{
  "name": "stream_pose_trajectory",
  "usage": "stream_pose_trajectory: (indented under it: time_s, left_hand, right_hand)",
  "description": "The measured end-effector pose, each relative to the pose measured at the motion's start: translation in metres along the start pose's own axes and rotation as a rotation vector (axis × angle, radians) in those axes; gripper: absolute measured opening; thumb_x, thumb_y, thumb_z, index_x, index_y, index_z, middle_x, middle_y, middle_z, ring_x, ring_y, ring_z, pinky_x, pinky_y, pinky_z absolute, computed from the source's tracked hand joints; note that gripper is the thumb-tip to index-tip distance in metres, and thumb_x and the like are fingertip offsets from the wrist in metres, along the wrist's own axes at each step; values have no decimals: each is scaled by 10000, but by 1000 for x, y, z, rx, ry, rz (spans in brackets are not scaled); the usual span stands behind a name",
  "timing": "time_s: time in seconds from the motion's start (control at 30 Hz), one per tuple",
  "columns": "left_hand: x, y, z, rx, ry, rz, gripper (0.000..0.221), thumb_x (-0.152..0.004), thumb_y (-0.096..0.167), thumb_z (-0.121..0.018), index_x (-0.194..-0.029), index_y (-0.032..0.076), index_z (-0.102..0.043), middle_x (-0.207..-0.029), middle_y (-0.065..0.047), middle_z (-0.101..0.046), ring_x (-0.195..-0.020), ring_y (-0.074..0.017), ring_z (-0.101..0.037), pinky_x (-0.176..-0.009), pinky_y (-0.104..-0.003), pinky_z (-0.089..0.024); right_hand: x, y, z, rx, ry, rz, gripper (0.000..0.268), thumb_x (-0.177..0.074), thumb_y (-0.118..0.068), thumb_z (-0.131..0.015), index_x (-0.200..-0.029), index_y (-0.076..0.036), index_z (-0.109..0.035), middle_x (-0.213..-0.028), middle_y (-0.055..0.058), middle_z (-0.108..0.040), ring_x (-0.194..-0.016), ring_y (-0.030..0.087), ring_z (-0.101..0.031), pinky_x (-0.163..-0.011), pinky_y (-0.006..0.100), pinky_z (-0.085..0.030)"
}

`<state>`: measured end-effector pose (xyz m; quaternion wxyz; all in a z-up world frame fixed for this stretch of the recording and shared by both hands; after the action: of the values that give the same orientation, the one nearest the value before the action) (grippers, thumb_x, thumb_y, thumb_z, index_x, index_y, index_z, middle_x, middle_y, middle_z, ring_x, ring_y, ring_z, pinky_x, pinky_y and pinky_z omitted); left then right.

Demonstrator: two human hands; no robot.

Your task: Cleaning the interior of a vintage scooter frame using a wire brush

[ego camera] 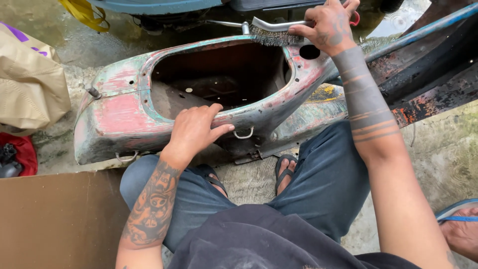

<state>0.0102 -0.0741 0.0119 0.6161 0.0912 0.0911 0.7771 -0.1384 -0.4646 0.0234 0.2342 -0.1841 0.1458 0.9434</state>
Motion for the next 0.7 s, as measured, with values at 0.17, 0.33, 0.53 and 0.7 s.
stream_pose_trajectory:
  time_s: [0.17, 0.33, 0.53, 0.7]
  left_hand:
    - [2, 0, 0, 12, -16, 13, 562, -891, 671, -660, -1191, 196, -651, -934, -106, -755, -900, -398, -694, -754, -543, -497]
    - [4, -1, -5, 8, -5, 5, 567, -890, 675, -663, -1188, 193, -657, -923, -95, -761, -884, -391, -701, -737, -540, -500]
    - [2, -1, -5, 8, -8, 7, 576, -892, 679, -651, -1203, 194, -653, -955, -101, -763, -909, -390, -703, -745, -541, -503]
    - [3, -1, -3, -4, -7, 16, 577, -897, 682, -643, -1202, 192, -647, -952, -96, -763, -907, -394, -702, -740, -541, -502]
  right_hand:
    - [3, -9, 17, -10, 56, 50, 692, -1073, -840, -751, -741, -241, -645, -721, -44, -638, -754, 260, -604, -752, 462, -278]
    - [14, 36, 1, 120, 33, -104, 604, -1037, -837, -744, -814, -276, -735, -722, 18, -672, -813, 334, -643, -827, 567, -290]
    - [43, 71, 24, -140, 73, -284, 503, -1043, -645, -916, -760, -287, -705, -703, -105, -569, -854, 189, -552, -704, 434, -175]
    - [35, 58, 26, 63, -3, -184, 710, -1028, -792, -857, -691, -216, -612, -721, 3, -566, -987, 336, -510, -742, 433, -193]
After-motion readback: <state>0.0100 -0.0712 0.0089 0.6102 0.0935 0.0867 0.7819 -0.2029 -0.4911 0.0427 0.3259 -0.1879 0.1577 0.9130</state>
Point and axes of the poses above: each hand's wrist, its own x-axis away from the middle knuckle, its own z-axis out of the back of the hand, y = z × x, the point moved 7 cm from there along -x, towards the middle knuckle
